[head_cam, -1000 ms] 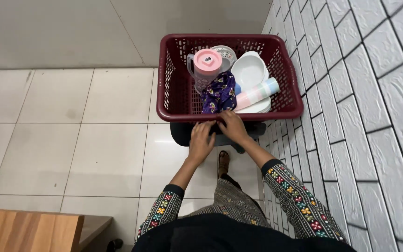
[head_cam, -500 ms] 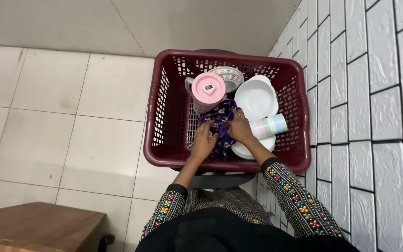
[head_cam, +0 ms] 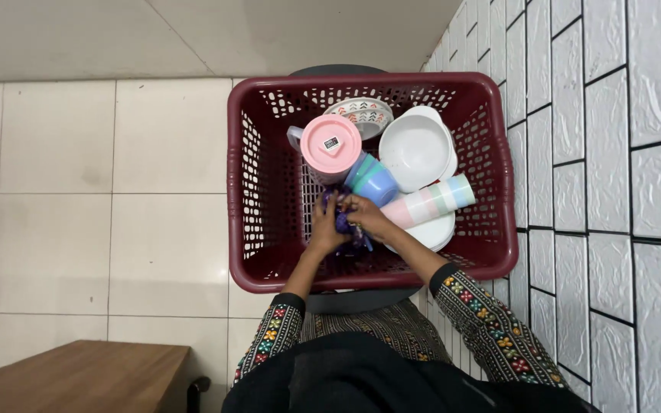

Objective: Picking up bowls from a basket, wiping them with a cloth, and placing them onto plates on a large dining table.

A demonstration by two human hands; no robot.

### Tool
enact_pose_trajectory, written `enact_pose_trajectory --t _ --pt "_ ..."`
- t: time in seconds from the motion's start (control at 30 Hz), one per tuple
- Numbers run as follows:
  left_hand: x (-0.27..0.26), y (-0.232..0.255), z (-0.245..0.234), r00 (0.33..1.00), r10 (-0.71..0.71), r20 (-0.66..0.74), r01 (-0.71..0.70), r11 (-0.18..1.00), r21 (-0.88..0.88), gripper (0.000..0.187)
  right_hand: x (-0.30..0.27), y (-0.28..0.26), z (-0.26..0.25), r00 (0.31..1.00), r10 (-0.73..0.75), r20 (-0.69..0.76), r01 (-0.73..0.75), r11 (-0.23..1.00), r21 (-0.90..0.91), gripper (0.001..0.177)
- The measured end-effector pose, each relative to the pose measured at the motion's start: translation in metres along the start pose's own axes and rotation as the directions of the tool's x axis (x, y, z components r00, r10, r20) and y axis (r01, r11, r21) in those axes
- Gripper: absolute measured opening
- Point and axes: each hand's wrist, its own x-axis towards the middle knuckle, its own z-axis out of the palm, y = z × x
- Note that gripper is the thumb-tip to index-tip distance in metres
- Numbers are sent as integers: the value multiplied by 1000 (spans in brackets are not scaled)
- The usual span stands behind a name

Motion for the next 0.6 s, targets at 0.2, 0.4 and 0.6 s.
enact_pose_trajectory --t 0.2,0.4,0.6 --pt "17 -39 25 948 -51 314 180 899 -399 64 -30 -67 13 971 181 -158 -43 775 630 35" --pt "8 18 8 938 -161 308 342 277 -898 55 -57 -37 -23 754 300 -585 -92 929 358 32" --pt "17 39 -8 924 3 382 375 -196 -906 46 -80 -23 -11 928 338 -159 -135 701 700 57"
